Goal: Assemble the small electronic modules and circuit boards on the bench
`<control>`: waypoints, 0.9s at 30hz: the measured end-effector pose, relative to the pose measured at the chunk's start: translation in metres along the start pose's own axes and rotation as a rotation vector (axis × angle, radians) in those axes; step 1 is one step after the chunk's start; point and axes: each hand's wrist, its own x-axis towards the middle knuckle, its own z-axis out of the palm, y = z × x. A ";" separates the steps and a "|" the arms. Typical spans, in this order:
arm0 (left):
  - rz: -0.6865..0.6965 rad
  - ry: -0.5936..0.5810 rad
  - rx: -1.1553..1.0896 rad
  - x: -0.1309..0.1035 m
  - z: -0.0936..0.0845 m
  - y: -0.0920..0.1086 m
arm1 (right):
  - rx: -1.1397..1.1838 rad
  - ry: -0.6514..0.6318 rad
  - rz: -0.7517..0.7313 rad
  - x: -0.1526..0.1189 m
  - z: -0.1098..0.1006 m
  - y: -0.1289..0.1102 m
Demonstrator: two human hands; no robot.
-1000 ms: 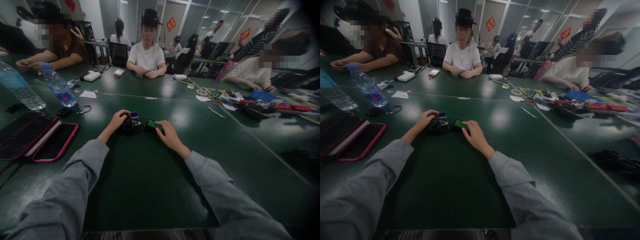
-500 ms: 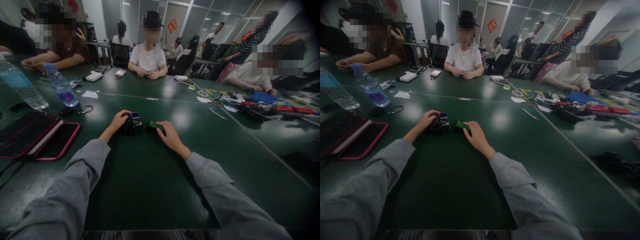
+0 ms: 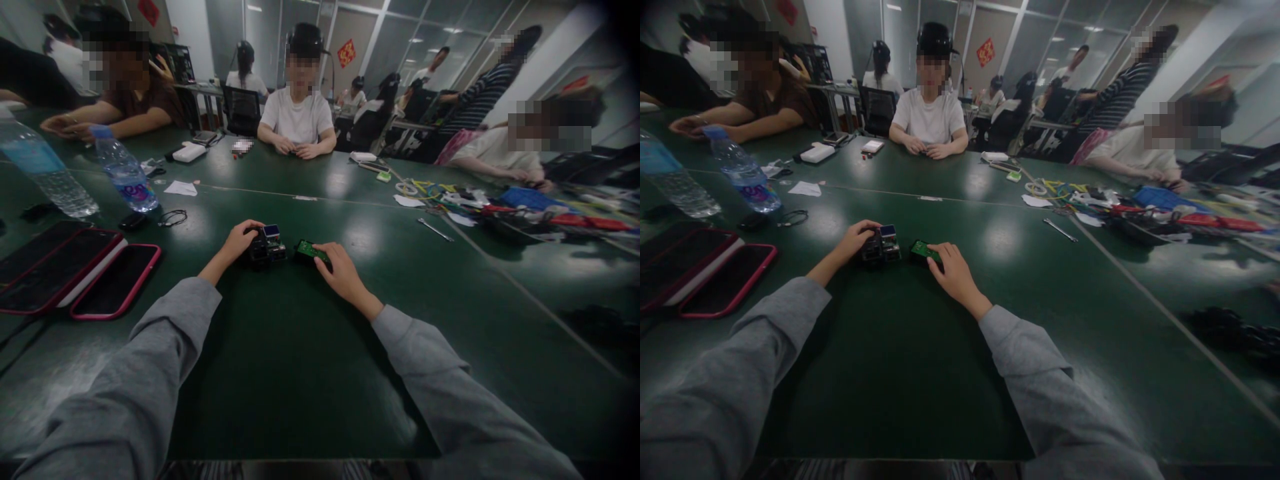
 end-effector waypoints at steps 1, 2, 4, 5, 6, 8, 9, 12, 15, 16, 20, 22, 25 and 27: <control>-0.002 0.001 0.002 0.000 0.000 0.000 | -0.001 0.002 -0.003 0.000 0.000 0.000; -0.005 0.005 0.005 0.000 0.000 -0.001 | -0.003 0.004 -0.005 0.000 0.001 0.001; -0.006 0.005 0.012 0.001 0.000 -0.001 | -0.008 0.005 -0.005 0.000 0.001 0.001; -0.002 0.005 0.015 0.001 0.001 -0.002 | -0.012 0.003 -0.004 0.000 0.001 0.001; 0.003 0.005 0.017 0.001 0.001 -0.002 | -0.016 0.002 -0.003 0.000 0.001 0.001; 0.013 0.004 0.024 0.001 0.000 -0.002 | -0.020 -0.001 -0.002 0.000 0.001 0.000; 0.015 0.004 0.029 0.001 0.000 -0.002 | -0.020 0.000 -0.002 0.000 0.001 0.000; 0.019 0.004 0.038 0.001 0.000 -0.002 | -0.015 0.003 -0.001 0.000 0.000 -0.001; 0.018 0.004 0.025 0.001 0.000 -0.003 | -0.015 0.004 -0.007 0.000 0.000 -0.001; 0.015 0.004 0.018 0.001 0.000 -0.003 | -0.015 0.004 -0.009 0.000 0.000 -0.001; 0.001 -0.001 -0.003 0.002 0.000 -0.005 | -0.020 0.002 -0.006 0.000 0.000 0.000; -0.001 0.001 -0.001 0.002 0.001 -0.005 | -0.022 0.001 -0.007 0.000 0.001 0.000; 0.007 0.005 0.003 0.003 0.000 -0.007 | -0.023 0.005 -0.010 0.000 0.001 0.000; 0.007 -0.001 0.002 0.003 0.000 -0.008 | -0.020 0.005 -0.006 0.000 0.001 0.000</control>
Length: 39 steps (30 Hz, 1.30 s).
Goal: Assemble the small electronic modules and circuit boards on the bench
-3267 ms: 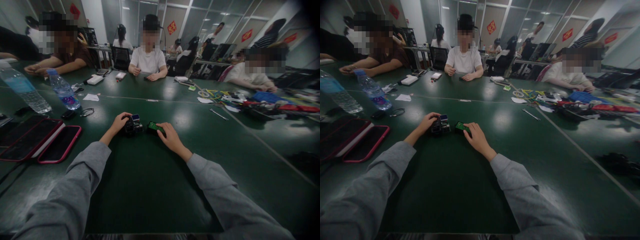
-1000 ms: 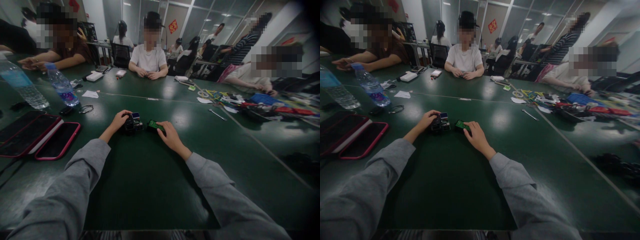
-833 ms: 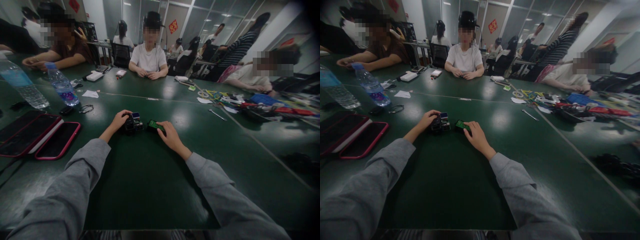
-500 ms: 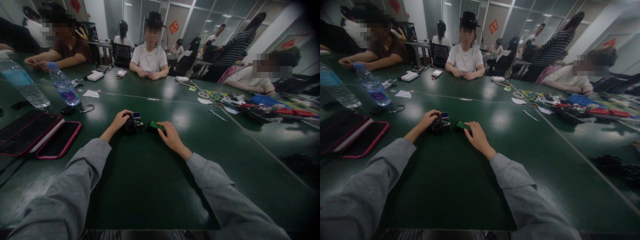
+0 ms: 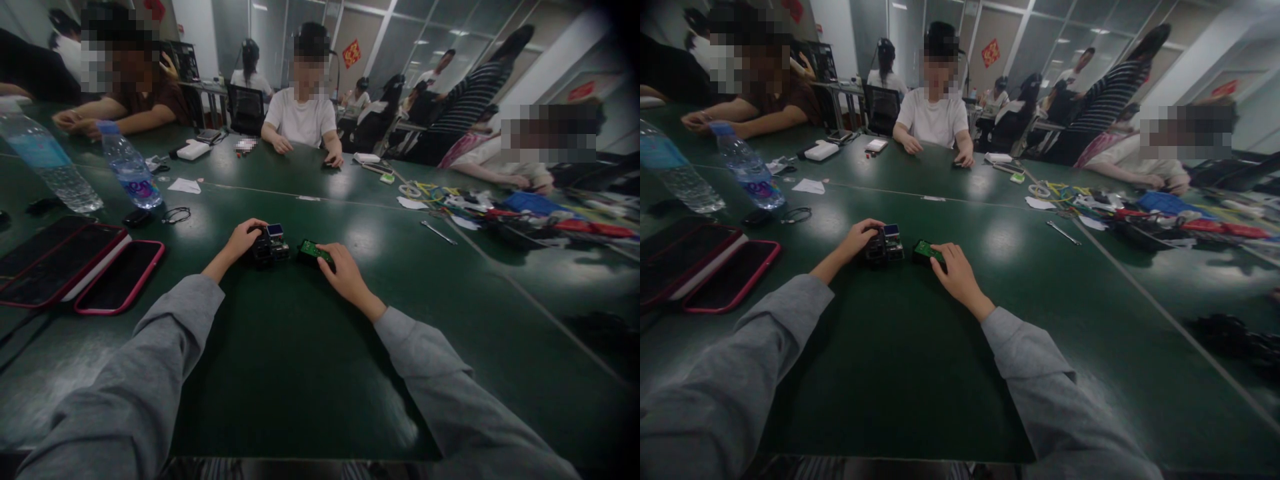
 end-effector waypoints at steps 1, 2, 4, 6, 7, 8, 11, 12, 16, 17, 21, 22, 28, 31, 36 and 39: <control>-0.003 -0.002 -0.002 0.000 0.000 0.000 | 0.001 -0.001 0.002 0.000 0.000 0.000; -0.005 -0.002 -0.003 0.000 0.000 0.000 | 0.002 -0.004 0.002 0.000 0.000 0.000; -0.005 -0.002 -0.003 0.000 0.000 0.000 | 0.003 -0.008 0.001 0.000 0.000 -0.001; 0.005 -0.001 -0.008 0.000 0.000 0.000 | 0.003 -0.008 -0.002 0.001 0.000 -0.002; 0.009 -0.002 -0.009 0.000 0.000 0.000 | 0.002 -0.005 -0.003 0.001 -0.001 -0.002; 0.009 -0.001 -0.010 0.000 0.000 0.000 | 0.002 -0.002 -0.005 0.001 -0.001 -0.002; 0.005 0.002 -0.007 0.001 0.000 -0.001 | 0.004 0.000 -0.007 0.001 -0.001 -0.003; 0.006 0.002 -0.004 0.001 0.000 -0.002 | 0.006 -0.001 -0.006 0.000 -0.001 -0.003; 0.007 0.005 0.001 0.000 0.000 -0.001 | 0.011 -0.001 0.001 0.000 -0.002 -0.004; 0.005 0.004 0.002 0.000 0.000 -0.001 | 0.011 -0.003 0.001 0.000 -0.003 -0.004; 0.010 -0.004 0.008 -0.001 -0.001 0.001 | 0.014 -0.011 0.005 0.000 -0.003 -0.004; 0.012 -0.004 0.007 -0.001 -0.001 0.001 | 0.016 -0.012 0.008 0.000 -0.003 -0.003; -0.006 -0.005 -0.008 0.001 0.000 -0.001 | 0.023 -0.007 0.013 0.000 -0.002 -0.003; -0.007 -0.002 -0.001 0.000 0.000 -0.001 | 0.026 -0.008 0.007 0.000 -0.002 -0.003; -0.001 0.003 -0.006 0.000 0.001 -0.002 | 0.012 -0.004 0.000 0.000 0.000 -0.002; 0.006 0.003 -0.025 0.001 0.001 -0.003 | 0.007 -0.004 -0.004 0.000 0.001 -0.001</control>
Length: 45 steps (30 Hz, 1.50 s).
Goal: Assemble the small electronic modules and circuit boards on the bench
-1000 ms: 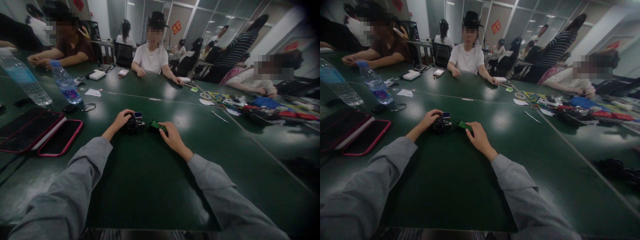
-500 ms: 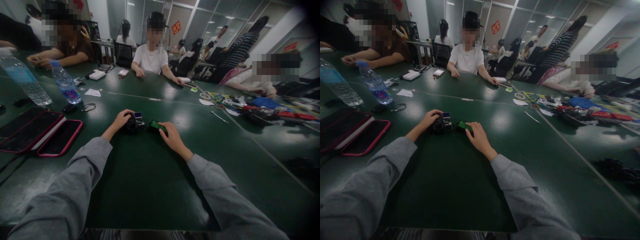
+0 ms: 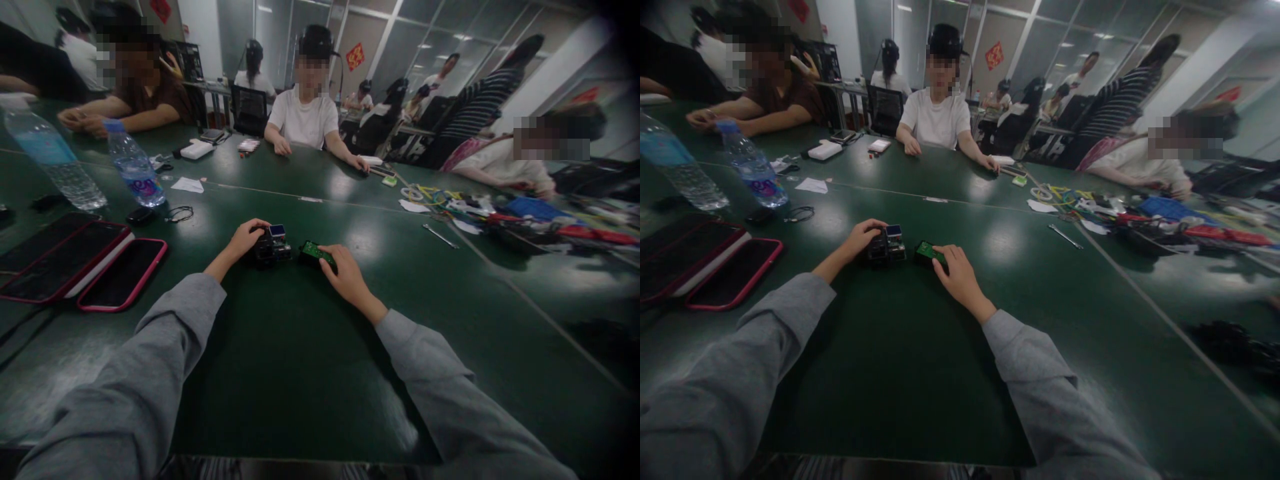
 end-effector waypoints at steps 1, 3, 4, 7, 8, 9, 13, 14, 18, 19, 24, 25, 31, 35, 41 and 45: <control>-0.002 -0.001 -0.006 0.000 0.000 0.000 | 0.002 0.000 -0.001 0.000 0.000 0.000; -0.011 -0.004 -0.019 0.000 0.000 0.001 | 0.007 0.004 -0.001 0.000 0.000 0.000; -0.018 -0.005 -0.026 0.000 0.000 0.001 | 0.009 0.006 -0.001 0.000 0.000 0.000; -0.038 -0.008 -0.034 -0.002 -0.001 0.005 | 0.013 0.005 -0.002 0.000 0.000 0.000; -0.042 -0.005 -0.031 -0.003 -0.001 0.006 | 0.013 0.002 -0.001 0.000 -0.001 0.000; -0.043 -0.002 -0.029 -0.003 -0.001 0.007 | 0.011 -0.001 0.000 0.000 -0.001 0.000; -0.047 -0.004 -0.054 -0.005 -0.001 0.010 | 0.006 -0.003 0.005 0.000 -0.002 0.000; -0.052 -0.008 -0.063 -0.005 -0.001 0.011 | 0.007 0.000 0.006 0.000 -0.002 -0.001; -0.066 -0.009 -0.081 -0.004 0.000 0.011 | 0.012 0.001 0.008 0.000 -0.002 -0.001; -0.066 -0.009 -0.083 -0.004 0.000 0.010 | 0.012 0.001 0.007 0.000 -0.002 -0.001; -0.059 -0.011 -0.077 -0.003 0.000 0.008 | 0.000 -0.003 0.009 0.000 -0.002 -0.001; -0.058 -0.013 -0.074 -0.003 0.000 0.008 | 0.000 -0.003 0.009 0.000 -0.002 -0.002; -0.048 -0.001 -0.042 -0.003 0.000 0.009 | 0.003 0.000 -0.001 0.001 -0.003 -0.003; -0.051 -0.002 -0.042 -0.002 0.000 0.007 | 0.007 -0.004 0.005 0.000 -0.004 -0.004; -0.056 -0.007 -0.057 -0.001 0.000 0.005 | 0.004 -0.004 0.014 0.000 -0.004 -0.003; -0.061 -0.008 -0.051 -0.002 0.000 0.007 | 0.006 -0.002 0.025 0.000 -0.003 -0.001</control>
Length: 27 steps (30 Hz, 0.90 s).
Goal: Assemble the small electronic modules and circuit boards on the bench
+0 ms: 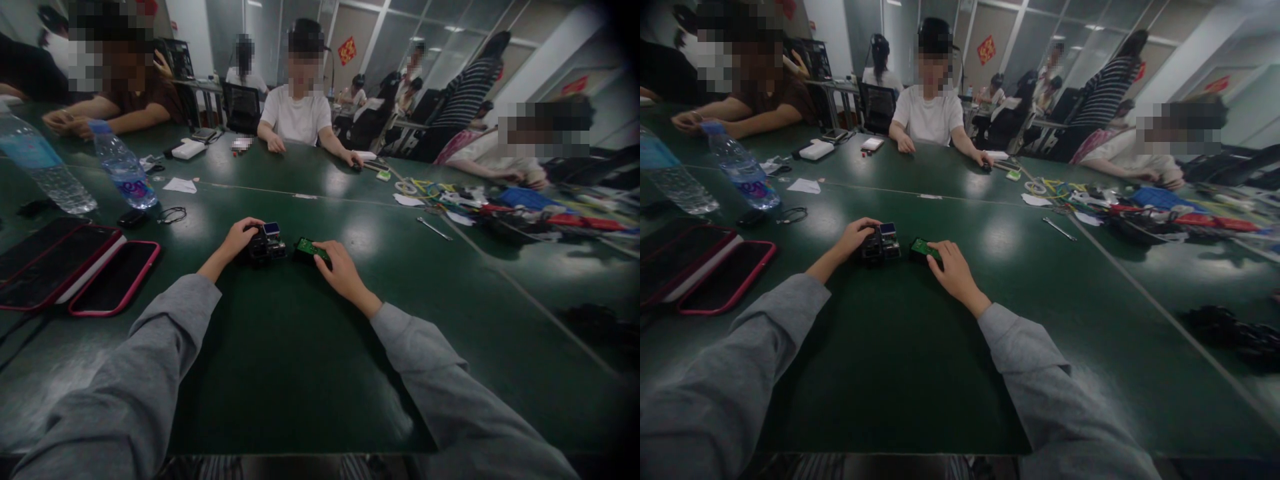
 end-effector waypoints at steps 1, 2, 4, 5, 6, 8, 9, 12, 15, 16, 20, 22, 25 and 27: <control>-0.002 0.001 0.002 0.000 0.000 0.001 | 0.000 0.001 0.001 0.000 0.000 0.000; -0.004 0.000 0.005 -0.001 0.000 0.001 | 0.001 0.000 0.001 0.000 0.000 0.001; -0.008 -0.003 0.005 -0.001 0.000 0.003 | 0.005 0.001 -0.003 0.000 0.001 0.001; -0.011 -0.004 0.005 -0.002 0.000 0.003 | 0.007 0.004 -0.006 0.000 0.000 0.001; -0.012 -0.002 0.006 -0.002 0.000 0.004 | 0.010 0.010 -0.010 0.000 0.000 0.001; -0.014 -0.002 0.010 -0.002 0.000 0.005 | 0.017 0.015 -0.018 0.000 -0.001 0.001; -0.016 -0.001 0.009 -0.003 0.000 0.005 | 0.019 0.015 -0.023 0.000 -0.001 0.001; -0.024 -0.003 0.011 -0.004 0.000 0.007 | 0.021 0.005 -0.041 0.000 -0.001 0.002; -0.028 0.002 0.018 -0.004 0.001 0.008 | 0.008 0.007 -0.045 0.000 0.000 0.003; -0.030 0.003 0.017 -0.004 0.001 0.008 | 0.001 0.006 -0.040 0.000 0.001 0.003; -0.044 0.010 0.023 -0.004 0.001 0.009 | -0.024 -0.001 -0.004 -0.002 -0.001 0.001; -0.041 0.012 0.029 -0.004 0.001 0.009 | -0.024 0.001 0.009 -0.003 -0.003 -0.001; -0.040 0.015 0.026 -0.005 0.001 0.010 | -0.017 -0.003 0.015 -0.003 -0.005 -0.002; -0.048 0.014 0.021 -0.005 0.001 0.010 | -0.016 -0.010 0.000 -0.003 -0.005 -0.002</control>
